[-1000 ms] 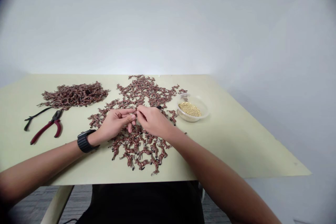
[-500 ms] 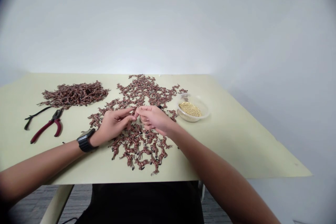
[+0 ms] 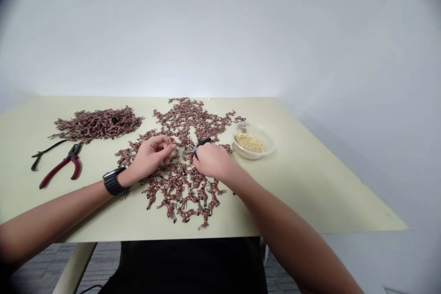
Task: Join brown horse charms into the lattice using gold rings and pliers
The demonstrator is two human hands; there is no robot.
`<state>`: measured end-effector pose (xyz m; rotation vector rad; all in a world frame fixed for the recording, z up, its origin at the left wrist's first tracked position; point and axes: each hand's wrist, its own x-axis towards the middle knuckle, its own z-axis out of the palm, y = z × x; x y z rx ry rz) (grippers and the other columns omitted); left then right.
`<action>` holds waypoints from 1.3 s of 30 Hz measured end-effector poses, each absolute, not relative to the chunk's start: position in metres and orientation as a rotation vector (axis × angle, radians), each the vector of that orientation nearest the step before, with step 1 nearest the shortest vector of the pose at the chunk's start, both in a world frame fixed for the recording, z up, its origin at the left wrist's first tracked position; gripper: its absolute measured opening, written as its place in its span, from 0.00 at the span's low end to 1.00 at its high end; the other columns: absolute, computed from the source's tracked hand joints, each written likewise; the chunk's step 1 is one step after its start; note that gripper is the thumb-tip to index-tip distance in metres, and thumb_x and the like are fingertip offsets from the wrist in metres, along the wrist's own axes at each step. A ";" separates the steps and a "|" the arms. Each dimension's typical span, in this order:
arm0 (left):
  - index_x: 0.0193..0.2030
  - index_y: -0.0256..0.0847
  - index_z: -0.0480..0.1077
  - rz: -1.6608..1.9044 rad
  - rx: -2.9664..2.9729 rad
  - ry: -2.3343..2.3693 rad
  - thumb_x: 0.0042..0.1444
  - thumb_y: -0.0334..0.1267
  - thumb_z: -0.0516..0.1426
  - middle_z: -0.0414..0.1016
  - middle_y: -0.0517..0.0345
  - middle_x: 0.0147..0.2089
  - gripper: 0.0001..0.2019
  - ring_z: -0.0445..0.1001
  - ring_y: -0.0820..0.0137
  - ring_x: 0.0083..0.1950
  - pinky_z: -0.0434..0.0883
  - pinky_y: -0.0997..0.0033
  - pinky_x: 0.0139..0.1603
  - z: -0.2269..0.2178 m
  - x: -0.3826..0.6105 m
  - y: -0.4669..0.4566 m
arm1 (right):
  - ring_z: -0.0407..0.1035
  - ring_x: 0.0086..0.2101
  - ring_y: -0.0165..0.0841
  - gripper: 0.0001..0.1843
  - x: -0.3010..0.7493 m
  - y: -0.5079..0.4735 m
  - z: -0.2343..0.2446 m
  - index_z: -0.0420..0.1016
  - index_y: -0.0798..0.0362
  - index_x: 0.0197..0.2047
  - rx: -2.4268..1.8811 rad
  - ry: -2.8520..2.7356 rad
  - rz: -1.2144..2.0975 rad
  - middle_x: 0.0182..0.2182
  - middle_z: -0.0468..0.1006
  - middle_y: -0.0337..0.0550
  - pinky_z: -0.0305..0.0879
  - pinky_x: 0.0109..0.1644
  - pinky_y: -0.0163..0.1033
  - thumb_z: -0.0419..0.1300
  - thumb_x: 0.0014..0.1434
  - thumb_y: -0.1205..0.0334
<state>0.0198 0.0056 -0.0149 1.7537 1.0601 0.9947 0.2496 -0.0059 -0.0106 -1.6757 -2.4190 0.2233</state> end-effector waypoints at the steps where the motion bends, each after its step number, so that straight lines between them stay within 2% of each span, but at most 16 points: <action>1: 0.38 0.39 0.72 0.995 1.750 1.059 0.63 0.48 0.60 0.75 0.60 0.24 0.13 0.72 0.74 0.22 0.70 0.76 0.26 -0.015 0.020 0.006 | 0.55 0.20 0.30 0.21 0.249 -0.006 -0.010 0.64 0.52 0.22 -1.688 -2.407 0.208 0.22 0.69 0.46 0.45 0.28 0.40 0.58 0.65 0.55; 4: 0.36 0.38 0.72 0.984 1.753 1.054 0.63 0.50 0.61 0.72 0.61 0.22 0.15 0.70 0.74 0.22 0.70 0.76 0.26 -0.014 0.019 0.007 | 0.55 0.21 0.30 0.18 0.253 -0.007 0.002 0.66 0.52 0.28 -1.716 -2.285 0.128 0.23 0.69 0.46 0.46 0.30 0.40 0.53 0.70 0.55; 7: 0.45 0.37 0.76 0.960 1.722 1.039 0.62 0.52 0.61 0.73 0.60 0.24 0.18 0.71 0.74 0.23 0.71 0.74 0.27 -0.011 0.019 0.007 | 0.57 0.23 0.31 0.19 0.262 -0.006 0.018 0.66 0.52 0.31 -1.623 -2.088 0.114 0.25 0.69 0.44 0.48 0.31 0.40 0.48 0.73 0.52; 10: 0.51 0.37 0.76 0.891 1.659 0.976 0.62 0.51 0.62 0.74 0.60 0.26 0.20 0.70 0.74 0.23 0.70 0.75 0.26 -0.007 0.019 0.006 | 0.59 0.24 0.31 0.23 0.269 -0.004 0.028 0.66 0.51 0.31 -1.493 -2.029 0.501 0.24 0.67 0.41 0.51 0.31 0.38 0.46 0.74 0.48; 13: 0.41 0.36 0.76 0.793 1.642 0.903 0.62 0.50 0.62 0.74 0.59 0.27 0.16 0.67 0.77 0.21 0.64 0.77 0.22 -0.007 0.018 0.005 | 0.54 0.20 0.29 0.25 0.269 -0.001 0.029 0.68 0.51 0.32 -1.412 -1.943 1.021 0.21 0.59 0.36 0.52 0.27 0.36 0.46 0.72 0.44; 15: 0.34 0.36 0.74 0.756 1.643 0.898 0.62 0.49 0.62 0.73 0.59 0.26 0.15 0.64 0.79 0.20 0.59 0.79 0.20 -0.008 0.018 0.005 | 0.52 0.20 0.28 0.25 0.265 0.000 0.025 0.69 0.51 0.32 -1.416 -1.873 1.149 0.21 0.58 0.34 0.51 0.25 0.36 0.46 0.71 0.42; 18: 0.31 0.37 0.72 0.772 1.575 0.938 0.61 0.49 0.62 0.72 0.60 0.25 0.16 0.61 0.79 0.19 0.57 0.78 0.20 -0.012 0.018 0.006 | 0.61 0.24 0.30 0.22 0.251 -0.004 0.019 0.70 0.51 0.37 -1.458 -1.872 0.926 0.27 0.68 0.39 0.58 0.28 0.37 0.47 0.71 0.43; 20: 0.30 0.37 0.71 0.806 1.511 0.959 0.61 0.49 0.62 0.70 0.61 0.24 0.17 0.59 0.80 0.19 0.57 0.78 0.20 -0.015 0.019 0.008 | 0.70 0.35 0.36 0.16 0.241 -0.010 0.013 0.71 0.49 0.46 -1.415 -1.915 0.704 0.39 0.74 0.44 0.65 0.37 0.40 0.53 0.69 0.45; 21: 0.30 0.37 0.71 0.820 1.486 0.963 0.61 0.49 0.62 0.69 0.61 0.24 0.17 0.59 0.80 0.19 0.56 0.78 0.20 -0.016 0.019 0.009 | 0.71 0.43 0.39 0.17 0.237 -0.012 0.010 0.70 0.48 0.51 -1.384 -1.944 0.619 0.45 0.74 0.46 0.68 0.42 0.42 0.58 0.66 0.46; 22: 0.30 0.37 0.71 0.829 1.468 0.965 0.61 0.49 0.62 0.68 0.62 0.23 0.17 0.58 0.80 0.19 0.56 0.77 0.20 -0.016 0.018 0.010 | 0.70 0.48 0.41 0.20 0.233 -0.015 0.007 0.68 0.48 0.54 -1.362 -1.977 0.558 0.50 0.72 0.48 0.69 0.47 0.45 0.61 0.63 0.47; 24: 0.29 0.37 0.71 0.845 1.441 0.966 0.60 0.48 0.62 0.68 0.62 0.23 0.16 0.57 0.80 0.19 0.55 0.76 0.21 -0.016 0.018 0.010 | 0.69 0.52 0.44 0.26 0.228 -0.016 0.001 0.65 0.48 0.58 -1.343 -2.016 0.483 0.55 0.68 0.51 0.69 0.52 0.48 0.64 0.60 0.50; 28: 0.30 0.38 0.72 0.914 1.359 0.963 0.59 0.45 0.63 0.69 0.62 0.24 0.14 0.58 0.79 0.20 0.55 0.75 0.22 -0.013 0.019 0.007 | 0.68 0.55 0.45 0.27 0.226 -0.013 -0.008 0.62 0.48 0.61 -1.323 -1.979 0.406 0.57 0.66 0.52 0.68 0.59 0.52 0.63 0.62 0.52; 30: 0.31 0.37 0.72 0.976 1.302 0.963 0.59 0.45 0.63 0.69 0.62 0.25 0.13 0.57 0.80 0.20 0.54 0.75 0.22 -0.011 0.022 0.004 | 0.65 0.59 0.46 0.30 0.223 -0.014 -0.010 0.59 0.49 0.64 -1.316 -1.925 0.335 0.59 0.64 0.54 0.64 0.64 0.54 0.63 0.62 0.53; 32: 0.30 0.37 0.71 1.010 1.251 0.947 0.59 0.44 0.63 0.69 0.63 0.25 0.13 0.57 0.80 0.21 0.54 0.75 0.23 -0.010 0.024 0.001 | 0.58 0.64 0.47 0.38 0.217 -0.018 -0.013 0.53 0.49 0.69 -1.313 -1.902 0.289 0.63 0.60 0.56 0.60 0.68 0.55 0.64 0.61 0.53; 35: 0.28 0.37 0.70 0.987 1.216 0.921 0.59 0.44 0.63 0.67 0.64 0.24 0.14 0.55 0.80 0.20 0.54 0.75 0.24 -0.008 0.028 -0.003 | 0.51 0.67 0.51 0.48 0.208 -0.025 -0.016 0.46 0.50 0.73 -1.345 -1.904 0.251 0.66 0.54 0.58 0.58 0.69 0.58 0.66 0.58 0.51; 39: 0.26 0.37 0.69 0.956 1.252 0.917 0.61 0.43 0.62 0.68 0.63 0.23 0.16 0.53 0.81 0.19 0.57 0.74 0.26 -0.009 0.029 -0.007 | 0.50 0.66 0.54 0.55 0.204 -0.025 -0.019 0.42 0.51 0.75 -1.382 -1.924 0.197 0.65 0.52 0.58 0.59 0.68 0.59 0.69 0.54 0.50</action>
